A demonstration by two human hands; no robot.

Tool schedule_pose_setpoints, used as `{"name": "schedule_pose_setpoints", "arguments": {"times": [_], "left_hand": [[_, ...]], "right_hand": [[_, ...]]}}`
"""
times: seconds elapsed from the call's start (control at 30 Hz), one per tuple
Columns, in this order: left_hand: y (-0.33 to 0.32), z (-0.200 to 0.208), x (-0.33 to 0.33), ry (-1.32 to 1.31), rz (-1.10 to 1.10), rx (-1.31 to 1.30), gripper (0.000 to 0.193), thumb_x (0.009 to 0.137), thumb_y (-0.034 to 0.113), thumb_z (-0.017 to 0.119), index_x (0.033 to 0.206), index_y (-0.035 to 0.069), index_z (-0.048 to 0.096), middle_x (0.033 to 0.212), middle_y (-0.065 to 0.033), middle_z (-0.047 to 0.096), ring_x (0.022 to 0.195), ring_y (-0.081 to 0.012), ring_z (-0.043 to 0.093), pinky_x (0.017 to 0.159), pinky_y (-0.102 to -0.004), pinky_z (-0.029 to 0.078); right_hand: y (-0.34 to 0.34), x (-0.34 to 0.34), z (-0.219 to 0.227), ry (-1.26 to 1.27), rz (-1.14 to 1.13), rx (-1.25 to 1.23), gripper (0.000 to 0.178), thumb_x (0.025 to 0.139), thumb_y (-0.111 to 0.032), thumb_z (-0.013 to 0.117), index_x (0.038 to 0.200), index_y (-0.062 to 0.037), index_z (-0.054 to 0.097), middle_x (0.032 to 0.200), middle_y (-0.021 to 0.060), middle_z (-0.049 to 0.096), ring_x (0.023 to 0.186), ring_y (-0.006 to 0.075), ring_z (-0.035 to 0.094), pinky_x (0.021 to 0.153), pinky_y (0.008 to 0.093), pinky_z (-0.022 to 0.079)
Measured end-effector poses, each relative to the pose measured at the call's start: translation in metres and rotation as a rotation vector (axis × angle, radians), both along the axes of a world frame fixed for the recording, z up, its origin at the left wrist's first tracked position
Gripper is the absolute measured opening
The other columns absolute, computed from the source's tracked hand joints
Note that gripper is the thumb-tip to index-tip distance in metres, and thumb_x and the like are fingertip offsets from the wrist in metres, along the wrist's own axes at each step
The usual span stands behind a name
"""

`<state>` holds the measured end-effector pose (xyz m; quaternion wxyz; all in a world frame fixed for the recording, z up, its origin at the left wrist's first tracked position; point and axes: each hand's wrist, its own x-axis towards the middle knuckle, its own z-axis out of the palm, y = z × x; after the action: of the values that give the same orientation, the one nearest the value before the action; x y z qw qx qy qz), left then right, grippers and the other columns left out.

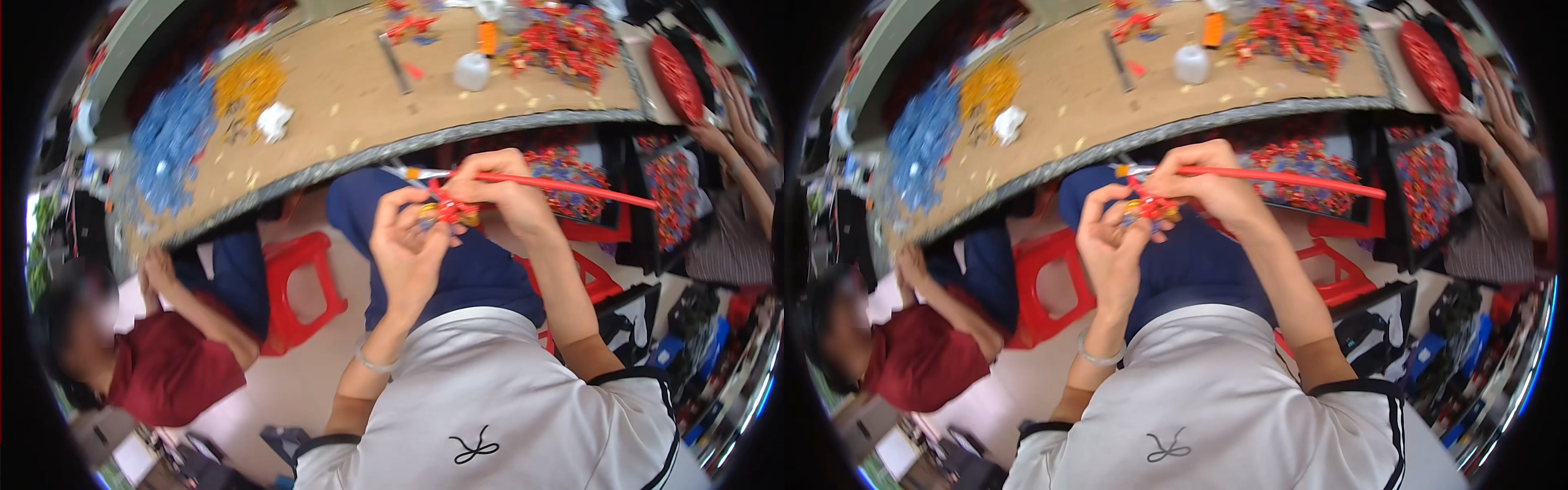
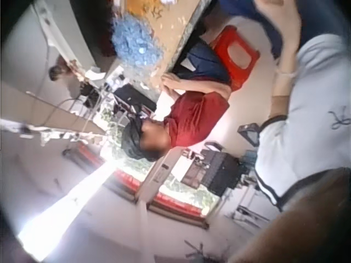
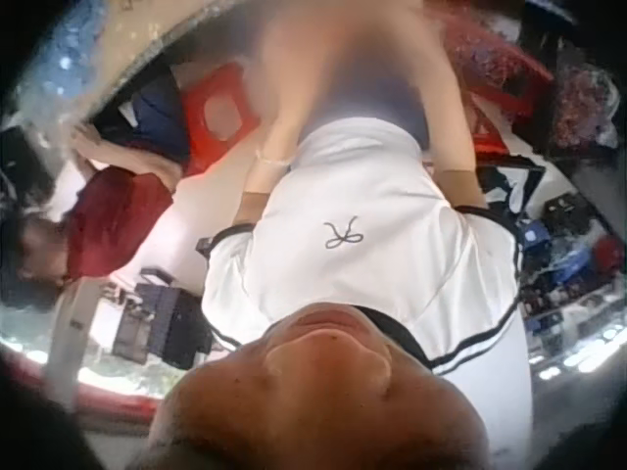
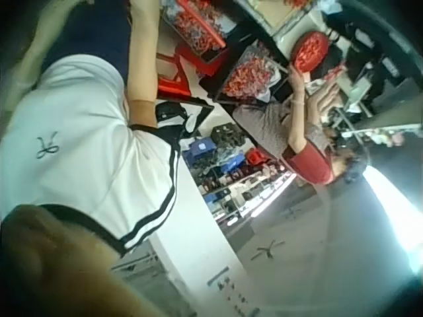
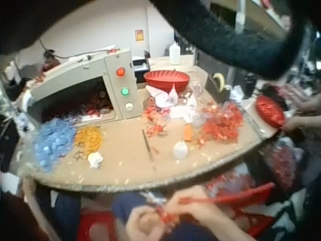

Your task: Assemble small plastic components and paint details onto a toy figure.

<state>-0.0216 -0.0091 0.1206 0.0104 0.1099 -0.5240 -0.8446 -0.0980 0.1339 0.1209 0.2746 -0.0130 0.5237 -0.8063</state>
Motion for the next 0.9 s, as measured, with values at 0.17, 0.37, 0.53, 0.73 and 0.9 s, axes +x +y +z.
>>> {"name": "schedule_pose_setpoints", "arguments": {"times": [0.17, 0.37, 0.53, 0.73, 0.9], "left_hand": [[-0.002, -0.003, 0.009, 0.011, 0.027, 0.003, 0.033, 0.084, -0.015, 0.051, 0.113, -0.002, 0.043, 0.094, -0.0159, 0.065, 0.075, -0.0168, 0.067, 0.062, -0.0243, 0.055], [0.004, -0.001, 0.007, 0.015, 0.044, -0.009, 0.032, 0.084, -0.014, 0.051, 0.112, -0.003, 0.043, 0.092, -0.0157, 0.065, 0.074, -0.0167, 0.067, 0.061, -0.0244, 0.055], [0.005, -0.003, 0.005, 0.014, 0.035, -0.025, 0.031, 0.084, -0.014, 0.052, 0.112, -0.003, 0.043, 0.090, -0.0151, 0.065, 0.073, -0.0164, 0.066, 0.060, -0.0243, 0.055], [0.004, -0.003, 0.004, -0.006, 0.035, -0.053, 0.031, 0.083, -0.015, 0.051, 0.110, -0.002, 0.043, 0.089, -0.0145, 0.064, 0.073, -0.0159, 0.066, 0.061, -0.0242, 0.055], [0.002, -0.004, 0.004, -0.034, 0.038, -0.038, 0.031, 0.083, -0.013, 0.051, 0.110, -0.002, 0.043, 0.089, -0.0165, 0.065, 0.072, -0.0173, 0.066, 0.061, -0.0258, 0.056]], "right_hand": [[-0.003, 0.002, -0.002, 0.079, 0.067, 0.090, 0.011, 0.083, -0.005, 0.070, 0.077, 0.0037, 0.068, 0.070, 0.0114, 0.066, 0.059, 0.0136, 0.061, 0.051, 0.0264, 0.047], [0.003, -0.002, -0.003, 0.047, 0.088, 0.084, 0.010, 0.082, -0.007, 0.071, 0.077, 0.0019, 0.068, 0.069, 0.0099, 0.065, 0.059, 0.0124, 0.059, 0.053, 0.0258, 0.046], [0.005, -0.002, -0.006, 0.024, 0.066, 0.079, 0.010, 0.082, -0.007, 0.071, 0.077, 0.0016, 0.068, 0.070, 0.0081, 0.065, 0.062, 0.0113, 0.059, 0.054, 0.0257, 0.045], [0.005, -0.002, -0.009, 0.014, 0.077, 0.086, 0.010, 0.082, -0.008, 0.072, 0.078, 0.0012, 0.069, 0.071, 0.0061, 0.065, 0.063, 0.0104, 0.059, 0.055, 0.0252, 0.045], [0.004, -0.002, -0.012, 0.056, 0.096, 0.153, 0.013, 0.083, -0.011, 0.072, 0.082, 0.0013, 0.070, 0.074, 0.0066, 0.066, 0.066, 0.0091, 0.059, 0.057, 0.0236, 0.045]]}}
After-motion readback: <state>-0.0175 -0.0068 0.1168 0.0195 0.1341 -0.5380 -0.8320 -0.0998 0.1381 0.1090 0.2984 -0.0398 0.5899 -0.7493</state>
